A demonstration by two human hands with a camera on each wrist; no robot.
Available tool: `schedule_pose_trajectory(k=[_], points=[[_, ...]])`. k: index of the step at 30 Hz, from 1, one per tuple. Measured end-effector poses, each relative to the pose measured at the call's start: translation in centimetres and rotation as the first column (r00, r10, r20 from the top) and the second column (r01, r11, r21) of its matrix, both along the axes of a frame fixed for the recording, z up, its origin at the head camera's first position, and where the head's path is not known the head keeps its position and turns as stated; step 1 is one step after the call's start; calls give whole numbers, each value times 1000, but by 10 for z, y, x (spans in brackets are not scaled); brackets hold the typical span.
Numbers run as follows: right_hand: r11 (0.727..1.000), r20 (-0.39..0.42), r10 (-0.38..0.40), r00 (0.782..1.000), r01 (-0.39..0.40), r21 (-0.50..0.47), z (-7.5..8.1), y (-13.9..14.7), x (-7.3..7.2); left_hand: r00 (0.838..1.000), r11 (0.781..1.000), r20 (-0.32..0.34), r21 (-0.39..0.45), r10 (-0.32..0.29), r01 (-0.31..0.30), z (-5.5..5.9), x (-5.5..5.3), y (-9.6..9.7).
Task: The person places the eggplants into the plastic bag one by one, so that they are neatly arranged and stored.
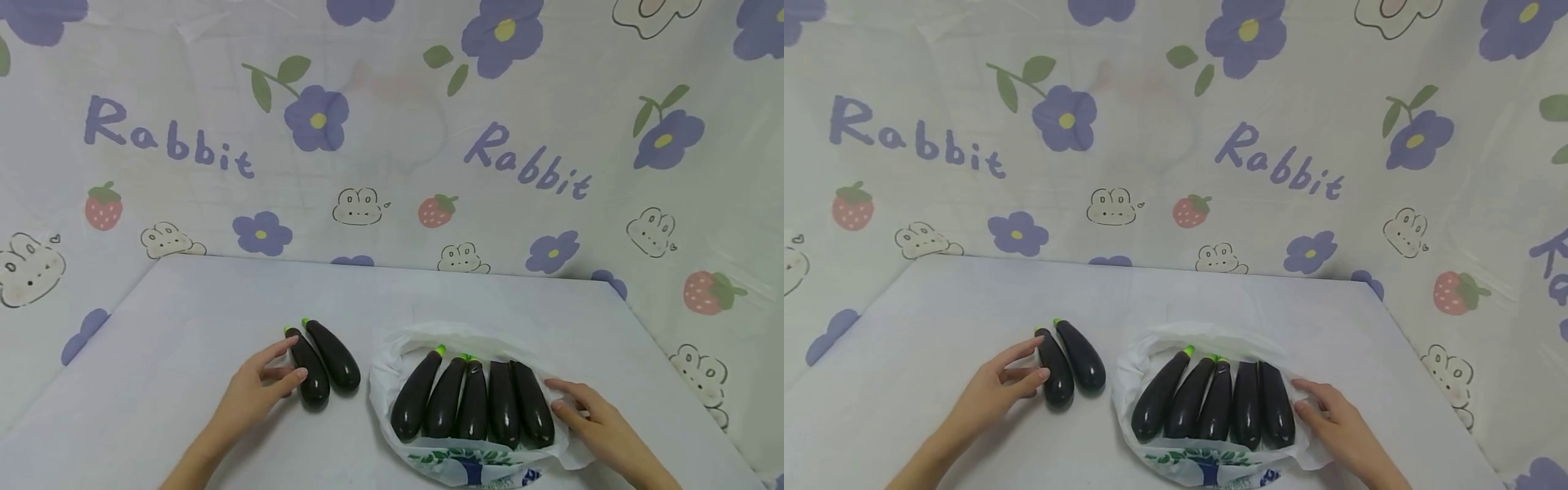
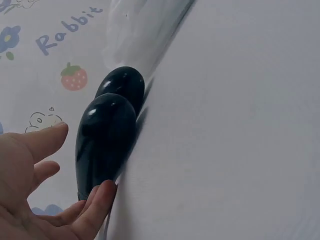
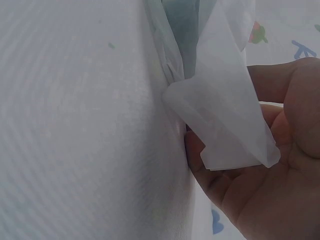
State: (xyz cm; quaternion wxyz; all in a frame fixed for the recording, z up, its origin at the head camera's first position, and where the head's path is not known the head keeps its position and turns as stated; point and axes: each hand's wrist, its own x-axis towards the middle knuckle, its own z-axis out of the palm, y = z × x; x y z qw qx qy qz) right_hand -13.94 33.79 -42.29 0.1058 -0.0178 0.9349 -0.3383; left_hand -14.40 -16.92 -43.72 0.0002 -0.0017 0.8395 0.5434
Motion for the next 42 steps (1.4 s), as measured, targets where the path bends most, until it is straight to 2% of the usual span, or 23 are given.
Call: schedule_pose_trajectory(k=[8, 12, 17, 24, 28, 36, 42], points=[[1000, 8, -4, 1000, 4, -4, 0, 1, 0, 1000, 1000, -4, -5, 15, -15, -5, 0, 4], [1000, 6, -5, 1000, 5, -4, 0, 0, 0, 1000, 1000, -5, -21, 2, -2, -5, 0, 4], [1000, -12, 1, 1000, -1, 4, 1, -2, 0, 999, 999, -10, -15, -35, 35, -3, 1, 1], [1000, -19, 7, 1000, -7, 2, 2, -2, 0, 995, 995, 16, 27, -98, 98, -3, 2, 0], [1000, -30, 9, 1000, -9, 0, 0, -2, 0, 992, 992, 21, 23, -123, 123, -4, 1, -1], [1000, -25, 6, 1000, -6, -7, -2, 0, 2, 993, 993, -30, 20, -115, 116, -9, -2, 1], [1000, -17, 2, 1000, -2, 0, -3, 0, 0, 995, 995, 7, 32, -96, 95, -9, 0, 2]])
